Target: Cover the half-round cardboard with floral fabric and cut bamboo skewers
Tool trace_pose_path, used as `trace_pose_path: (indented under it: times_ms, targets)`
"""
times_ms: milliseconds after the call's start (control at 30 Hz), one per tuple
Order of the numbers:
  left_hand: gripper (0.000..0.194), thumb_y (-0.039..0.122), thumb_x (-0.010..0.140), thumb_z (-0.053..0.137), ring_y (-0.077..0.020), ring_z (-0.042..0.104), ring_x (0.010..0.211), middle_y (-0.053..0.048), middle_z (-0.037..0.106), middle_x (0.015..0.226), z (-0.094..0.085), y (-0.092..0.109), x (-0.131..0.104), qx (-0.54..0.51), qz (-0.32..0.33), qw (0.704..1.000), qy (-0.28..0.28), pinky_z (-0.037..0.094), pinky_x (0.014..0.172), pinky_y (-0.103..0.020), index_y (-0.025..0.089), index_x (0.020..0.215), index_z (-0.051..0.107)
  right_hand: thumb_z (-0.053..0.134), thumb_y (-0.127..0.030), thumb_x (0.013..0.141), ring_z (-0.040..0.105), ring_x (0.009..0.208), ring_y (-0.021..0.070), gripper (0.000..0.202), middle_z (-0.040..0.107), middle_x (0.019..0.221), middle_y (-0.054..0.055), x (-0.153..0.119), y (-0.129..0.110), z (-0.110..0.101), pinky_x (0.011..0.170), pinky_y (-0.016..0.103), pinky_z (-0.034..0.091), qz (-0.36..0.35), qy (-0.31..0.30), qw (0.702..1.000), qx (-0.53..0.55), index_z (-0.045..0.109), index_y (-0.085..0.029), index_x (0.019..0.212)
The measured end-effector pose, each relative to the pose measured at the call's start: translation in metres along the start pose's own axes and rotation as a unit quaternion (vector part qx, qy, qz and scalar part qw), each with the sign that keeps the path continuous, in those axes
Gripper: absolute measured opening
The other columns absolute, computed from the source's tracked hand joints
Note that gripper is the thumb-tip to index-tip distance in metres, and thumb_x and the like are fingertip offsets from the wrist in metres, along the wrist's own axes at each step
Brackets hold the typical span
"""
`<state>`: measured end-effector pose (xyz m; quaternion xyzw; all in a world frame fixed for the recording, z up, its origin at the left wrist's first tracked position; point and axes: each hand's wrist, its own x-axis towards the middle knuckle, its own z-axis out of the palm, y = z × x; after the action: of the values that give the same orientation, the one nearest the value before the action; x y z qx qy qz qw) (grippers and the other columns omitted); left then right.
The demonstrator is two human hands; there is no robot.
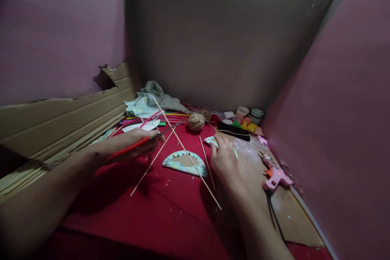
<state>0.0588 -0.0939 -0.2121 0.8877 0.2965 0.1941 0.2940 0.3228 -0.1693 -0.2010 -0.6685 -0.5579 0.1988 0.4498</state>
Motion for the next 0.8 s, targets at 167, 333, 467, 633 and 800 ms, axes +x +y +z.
trace_pose_path:
  times_ms: [167, 333, 467, 633, 800]
  targets:
    - [0.016, 0.026, 0.083, 0.046, -0.0122, 0.047, 0.054, 0.0, 0.054, 0.064, 0.001, 0.015, -0.002, 0.058, 0.006, 0.998, -0.016, 0.034, 0.05, -0.024, 0.018, 0.092, 0.056, 0.058, -0.033, 0.079, 0.06, 0.066, 0.0152, 0.024, 0.067, 0.075, 0.003, -0.026, -0.042, 0.007, 0.061, 0.026, 0.045, -0.02, -0.173, 0.983, 0.059, 0.066, -0.016, 0.093]
    - [0.014, 0.018, 0.076, 0.049, -0.0122, 0.046, 0.054, 0.0, 0.054, 0.065, 0.007, 0.026, -0.004, 0.165, 0.039, 0.986, -0.003, 0.031, 0.051, -0.024, 0.018, 0.089, 0.054, 0.052, -0.028, 0.083, 0.047, 0.052, 0.0106, 0.021, 0.058, 0.057, 0.0, -0.037, -0.047, 0.035, 0.054, 0.024, 0.037, -0.135, -0.019, 0.99, 0.028, 0.065, -0.017, 0.071]
    - [0.02, 0.017, 0.075, 0.05, -0.0145, 0.051, 0.056, -0.001, 0.058, 0.069, 0.01, 0.025, -0.002, 0.173, 0.016, 0.984, -0.022, 0.037, 0.054, -0.025, 0.018, 0.095, 0.055, 0.05, -0.029, 0.083, 0.039, 0.046, 0.0088, 0.031, 0.048, 0.047, -0.002, -0.033, -0.039, 0.042, 0.049, 0.023, 0.032, -0.132, -0.027, 0.988, 0.071, 0.056, -0.018, 0.054]
    - [0.034, 0.018, 0.08, 0.052, -0.0164, 0.059, 0.071, -0.003, 0.064, 0.092, 0.013, 0.03, 0.001, 0.076, 0.052, 0.996, -0.008, 0.046, 0.068, -0.028, 0.021, 0.113, 0.055, 0.056, -0.031, 0.081, 0.033, 0.04, 0.0053, 0.035, 0.042, 0.041, -0.005, -0.029, -0.046, 0.028, 0.042, 0.02, 0.027, -0.064, -0.137, 0.973, 0.173, 0.052, -0.017, 0.049]
    - [0.045, 0.015, 0.082, 0.046, -0.0173, 0.061, 0.086, -0.004, 0.066, 0.103, 0.017, 0.034, 0.001, 0.097, 0.11, 0.989, 0.012, 0.047, 0.076, -0.027, 0.021, 0.126, 0.051, 0.064, -0.038, 0.075, 0.03, 0.032, 0.0029, 0.029, 0.048, 0.041, -0.005, -0.025, -0.044, 0.019, 0.033, 0.018, 0.019, 0.037, -0.253, 0.923, 0.288, 0.058, -0.015, 0.058]
